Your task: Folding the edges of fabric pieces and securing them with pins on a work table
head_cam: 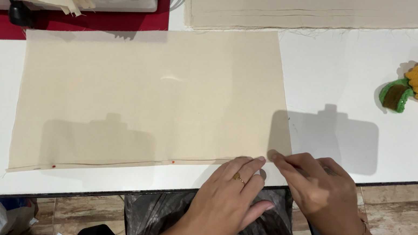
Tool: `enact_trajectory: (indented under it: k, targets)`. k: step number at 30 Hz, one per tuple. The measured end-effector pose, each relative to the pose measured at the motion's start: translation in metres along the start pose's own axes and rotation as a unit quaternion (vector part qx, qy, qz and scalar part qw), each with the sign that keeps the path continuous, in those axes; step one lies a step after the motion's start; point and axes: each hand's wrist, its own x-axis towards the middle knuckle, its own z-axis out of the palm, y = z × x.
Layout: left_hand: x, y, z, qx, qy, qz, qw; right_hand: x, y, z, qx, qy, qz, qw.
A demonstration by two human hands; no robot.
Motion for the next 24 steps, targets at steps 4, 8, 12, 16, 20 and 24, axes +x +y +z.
enact_trajectory:
  k: [4, 8, 12, 16, 20, 24]
  targets:
    - [-0.001, -0.001, -0.006, -0.048, 0.020, 0.004, 0.999, 0.006, -0.004, -0.001, -0.020, 0.038, -0.027, 0.999]
    - [-0.007, -0.002, -0.002, -0.019, 0.022, -0.005, 1.000, 0.007, -0.010, 0.001, -0.027, 0.056, -0.022, 0.998]
    - [-0.008, -0.002, -0.005, -0.024, 0.020, -0.015, 0.999, 0.011, -0.012, 0.005, 0.008, 0.063, 0.007, 0.998]
    - [-0.011, -0.003, -0.006, -0.024, 0.034, -0.022, 0.999, 0.011, -0.011, 0.015, 0.030, 0.092, 0.036, 0.995]
    - [-0.015, -0.004, -0.004, -0.021, 0.042, -0.032, 0.998, 0.008, -0.009, 0.021, 0.049, 0.078, 0.060, 0.994]
    - [-0.013, -0.004, -0.006, -0.040, 0.051, -0.030, 0.997, 0.011, -0.009, 0.021, 0.049, 0.077, 0.043, 0.995]
